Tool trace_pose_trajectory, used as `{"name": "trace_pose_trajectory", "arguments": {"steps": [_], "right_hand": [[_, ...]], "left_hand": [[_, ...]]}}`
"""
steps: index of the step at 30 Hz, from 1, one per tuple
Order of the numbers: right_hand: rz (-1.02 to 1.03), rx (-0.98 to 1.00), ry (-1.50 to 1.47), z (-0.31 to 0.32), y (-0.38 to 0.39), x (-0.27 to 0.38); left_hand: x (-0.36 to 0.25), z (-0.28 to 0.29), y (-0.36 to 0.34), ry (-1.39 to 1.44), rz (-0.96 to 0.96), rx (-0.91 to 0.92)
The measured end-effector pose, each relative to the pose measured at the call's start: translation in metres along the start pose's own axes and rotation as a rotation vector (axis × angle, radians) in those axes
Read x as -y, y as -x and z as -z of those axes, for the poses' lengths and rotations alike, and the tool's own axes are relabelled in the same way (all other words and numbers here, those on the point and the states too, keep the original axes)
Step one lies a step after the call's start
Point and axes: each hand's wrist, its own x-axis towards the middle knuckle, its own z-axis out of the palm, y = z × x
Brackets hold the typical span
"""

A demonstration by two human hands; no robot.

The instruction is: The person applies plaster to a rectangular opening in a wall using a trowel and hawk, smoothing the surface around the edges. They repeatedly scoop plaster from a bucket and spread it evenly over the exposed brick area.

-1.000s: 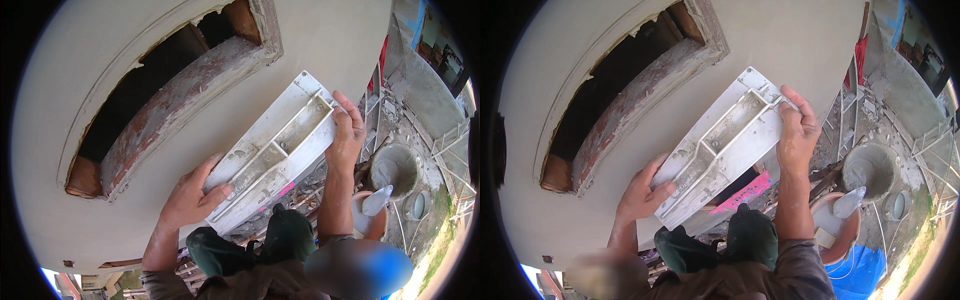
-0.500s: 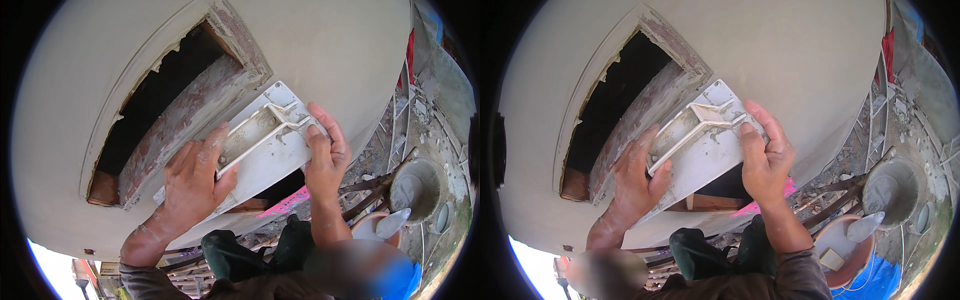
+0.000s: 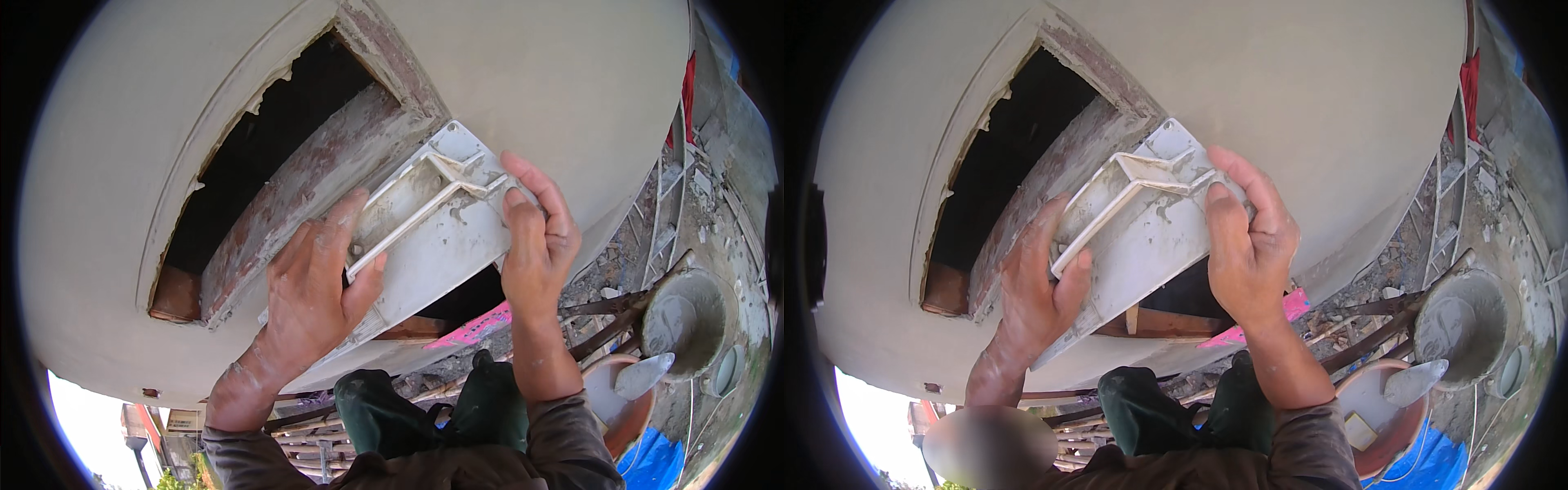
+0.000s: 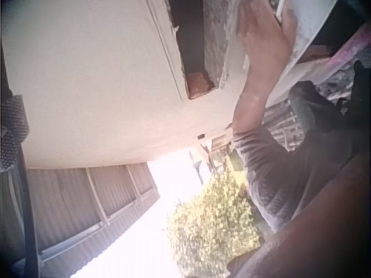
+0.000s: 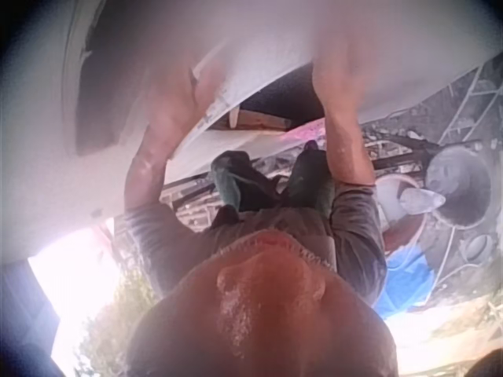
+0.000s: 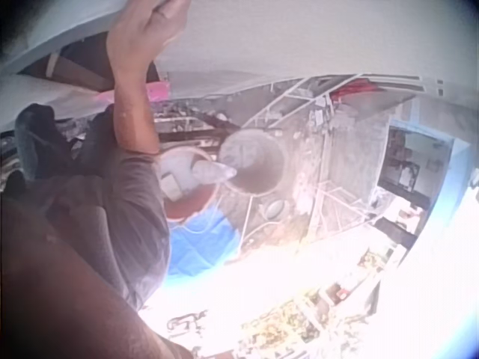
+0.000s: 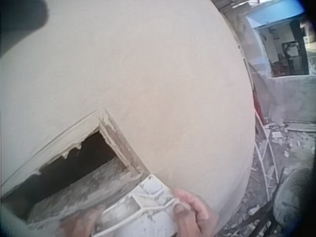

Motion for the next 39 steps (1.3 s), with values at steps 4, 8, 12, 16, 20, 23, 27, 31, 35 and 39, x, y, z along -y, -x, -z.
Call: {"name": "trace_pose_trajectory", "arguments": {"steps": [4, 8, 12, 16, 20, 23, 27, 31, 35, 39], "right_hand": [[0.006, 0.011, 0.006, 0.001, -0.003, 0.002], [0.004, 0.017, 0.033, -0.004, -0.002, 0.003], [0.003, 0.025, 0.033, -0.013, 0.008, 0.003], [0.033, 0.056, 0.039, -0.009, 0.014, 0.005], [0.049, 0.038, 0.026, -0.002, 0.004, 0.005], [0.073, 0.027, 0.033, -0.003, -0.002, 0.003], [0.043, 0.019, -0.001, -0.007, -0.002, 0.002], [0.047, 0.027, 0.027, -0.017, 0.006, 0.000], [0.011, 0.063, -0.015, -0.027, 0.020, 0.001], [-0.018, 0.137, 0.010, -0.035, 0.036, 0.005]], "left_hand": [[0.000, 0.000, 0.000, 0.020, 0.022, 0.016], [0.004, 0.002, 0.002, 0.066, 0.102, 0.044], [0.005, 0.008, 0.010, 0.024, 0.113, 0.044], [0.000, 0.012, 0.015, 0.066, 0.116, 0.053], [0.001, 0.006, 0.009, 0.106, 0.150, 0.078], [0.005, 0.002, 0.003, 0.114, 0.130, 0.049], [0.007, 0.002, 0.002, 0.094, 0.098, 0.022], [0.011, 0.011, 0.010, 0.083, 0.129, 0.063], [0.017, 0.023, 0.026, 0.072, 0.151, 0.061], [0.016, 0.038, 0.040, 0.035, 0.101, 0.072]]}}
